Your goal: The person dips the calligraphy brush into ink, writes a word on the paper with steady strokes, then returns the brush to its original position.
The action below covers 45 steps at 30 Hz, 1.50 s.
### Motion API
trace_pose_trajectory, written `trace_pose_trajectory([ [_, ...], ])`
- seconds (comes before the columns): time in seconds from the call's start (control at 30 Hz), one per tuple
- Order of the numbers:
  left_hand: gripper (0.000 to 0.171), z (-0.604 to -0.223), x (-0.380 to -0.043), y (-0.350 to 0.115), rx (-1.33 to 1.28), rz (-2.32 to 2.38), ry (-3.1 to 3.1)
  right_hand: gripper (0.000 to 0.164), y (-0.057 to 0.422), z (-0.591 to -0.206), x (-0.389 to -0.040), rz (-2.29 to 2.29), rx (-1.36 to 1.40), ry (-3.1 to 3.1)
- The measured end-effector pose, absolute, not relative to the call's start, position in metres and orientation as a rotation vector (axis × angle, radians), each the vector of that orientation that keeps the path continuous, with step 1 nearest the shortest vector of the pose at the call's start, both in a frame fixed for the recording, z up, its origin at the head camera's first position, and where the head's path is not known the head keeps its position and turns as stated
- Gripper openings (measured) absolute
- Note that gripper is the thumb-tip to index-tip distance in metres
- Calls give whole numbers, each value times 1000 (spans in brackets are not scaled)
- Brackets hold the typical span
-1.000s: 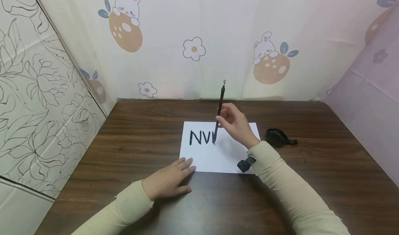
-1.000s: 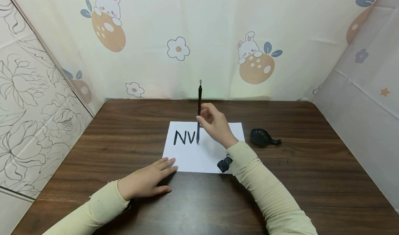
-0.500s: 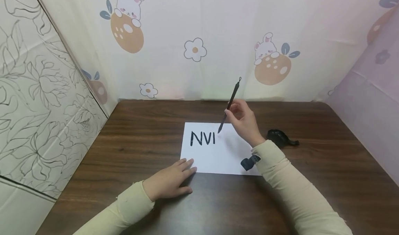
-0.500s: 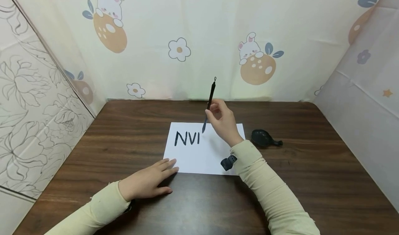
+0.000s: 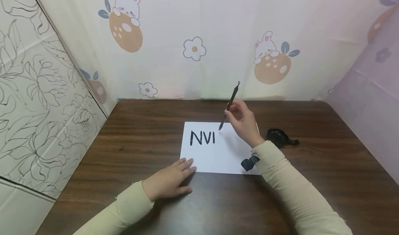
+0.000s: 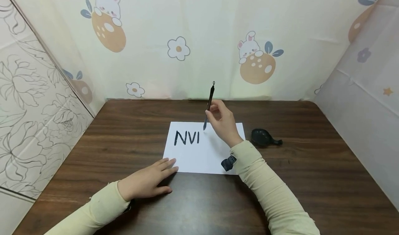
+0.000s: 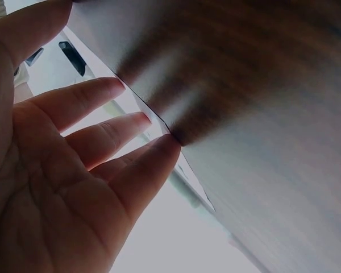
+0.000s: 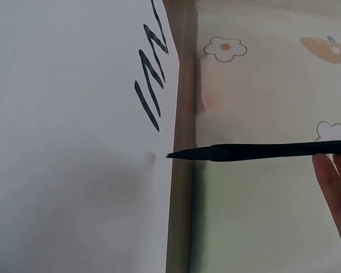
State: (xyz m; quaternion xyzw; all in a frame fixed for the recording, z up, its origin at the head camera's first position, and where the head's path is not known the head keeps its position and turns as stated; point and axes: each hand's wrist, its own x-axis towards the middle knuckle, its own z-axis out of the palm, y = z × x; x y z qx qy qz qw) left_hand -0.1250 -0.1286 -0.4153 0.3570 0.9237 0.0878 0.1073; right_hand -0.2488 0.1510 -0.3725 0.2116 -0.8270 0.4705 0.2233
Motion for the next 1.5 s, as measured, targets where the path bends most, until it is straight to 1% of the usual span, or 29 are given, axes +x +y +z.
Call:
trace_pose_trajectory([
  [0.27,65,-414,-125,-127,1053,255,2710,26,152,-376,-249,1330,571,-2271],
  [0.57,64,-411,-125,-127,1055,270,2711,31,149,-378,-251,1354,582,-2304],
  [0.9,63,-411,-123,-129,1093,280,2733,28,149,-381,-251,1311,635,-2325],
  [1.5,63,-413,-124,-129,1102,280,2737,32,152,-379,-246,1374,622,-2392],
])
